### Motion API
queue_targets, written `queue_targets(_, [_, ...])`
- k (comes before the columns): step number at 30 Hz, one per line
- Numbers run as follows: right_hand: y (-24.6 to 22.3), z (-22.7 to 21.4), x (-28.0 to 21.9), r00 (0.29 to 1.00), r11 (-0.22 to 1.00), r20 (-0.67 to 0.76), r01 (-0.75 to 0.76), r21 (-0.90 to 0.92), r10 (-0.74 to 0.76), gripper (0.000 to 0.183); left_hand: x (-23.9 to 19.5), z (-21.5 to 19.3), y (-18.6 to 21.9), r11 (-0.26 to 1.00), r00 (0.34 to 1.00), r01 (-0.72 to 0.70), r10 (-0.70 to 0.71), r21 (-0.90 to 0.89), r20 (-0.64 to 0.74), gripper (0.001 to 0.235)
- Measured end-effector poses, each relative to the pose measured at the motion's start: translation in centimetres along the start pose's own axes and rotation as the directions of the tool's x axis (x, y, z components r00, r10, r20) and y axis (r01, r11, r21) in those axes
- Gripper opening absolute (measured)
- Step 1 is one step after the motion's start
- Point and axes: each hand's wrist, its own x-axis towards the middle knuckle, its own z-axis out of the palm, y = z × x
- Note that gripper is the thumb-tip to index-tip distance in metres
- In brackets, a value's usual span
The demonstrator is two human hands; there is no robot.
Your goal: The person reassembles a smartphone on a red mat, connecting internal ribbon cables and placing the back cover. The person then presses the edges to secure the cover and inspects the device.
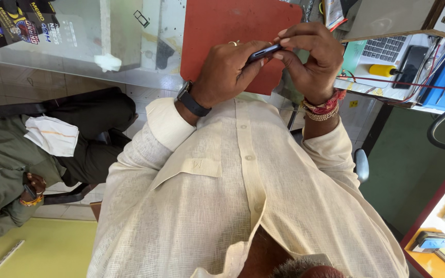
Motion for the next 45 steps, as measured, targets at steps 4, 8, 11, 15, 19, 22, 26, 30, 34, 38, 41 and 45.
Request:
queue_targets(4, [-0.1, 0.6, -0.2, 0.998, 0.999, -0.057, -0.027, 0.047, 0.029, 0.022, -0.3, 0.2, -0.3, 0.998, 1.0, -0.007, 0.006, -0.056, -0.013, 0.025])
queue_targets(8, [0.3, 1.0, -0.3, 0.996, 1.0, -0.088, -0.01, 0.003, 0.011, 0.022, -0.2, 0.2, -0.7, 1.0, 1.0, 0.0, 0.0, -0.016, -0.002, 0.025])
queue_targets(11, [0.7, 1.5, -0.5, 0.99, 0.991, -0.11, -0.074, 0.115, 0.086, 0.026, 0.0, 0.2, -0.8, 1.0, 1.0, -0.022, 0.022, 0.018, -0.012, 0.026])
queue_targets(15, [1.1, 1.3, -0.8, 0.957, 0.915, -0.102, -0.225, 0.334, 0.272, 0.047, 0.5, -0.1, 0.0, 0.998, 0.999, -0.05, 0.05, 0.036, 0.002, 0.027])
queue_targets(19, [1.7, 0.2, -1.4, 0.977, 0.956, 0.035, -0.211, 0.203, 0.208, 0.042, 0.4, -0.5, -0.2, 0.989, 0.991, -0.129, 0.127, 0.074, 0.039, 0.025])
queue_targets(22, [2.0, 0.1, -1.6, 0.987, 0.975, 0.043, -0.16, 0.153, 0.155, 0.037, -0.1, -0.3, -1.4, 0.99, 0.991, -0.136, 0.136, -0.031, 0.01, 0.024])
queue_targets(26, [1.4, 1.1, -2.2, 0.971, 0.939, 0.004, -0.234, 0.252, 0.24, 0.04, -1.8, 1.1, -3.1, 0.752, 0.944, 0.186, -0.315, -0.633, -0.097, 0.026])
queue_targets(30, [0.4, 2.1, -2.9, 0.927, 0.913, 0.002, -0.37, 0.172, 0.375, 0.017, -3.8, 1.6, -4.9, 0.422, 0.894, 0.055, -0.425, -0.905, -0.144, 0.022])
queue_targets(34, [0.1, 2.4, -3.3, 0.949, 0.949, -0.012, -0.316, 0.014, 0.316, 0.014, -4.1, 0.0, -6.5, 0.544, 0.928, 0.119, -0.359, -0.831, -0.102, 0.03])
queue_targets(38, [0.0, 2.3, -3.0, 0.969, 0.962, 0.024, -0.241, -0.125, 0.246, 0.013, -3.2, -2.5, -7.1, 0.74, 0.965, 0.145, -0.252, -0.657, -0.07, 0.034])
queue_targets(41, [0.2, 2.6, -2.8, 0.971, 0.957, 0.051, -0.219, -0.192, 0.232, 0.012, -2.6, -3.6, -7.3, 0.807, 0.957, 0.28, -0.277, -0.52, 0.086, 0.035])
queue_targets(45, [0.8, 3.0, -3.0, 0.976, 0.951, 0.067, -0.186, -0.248, 0.209, 0.011, -1.6, -3.4, -7.3, 0.932, 0.975, 0.215, -0.19, -0.291, 0.112, 0.029])
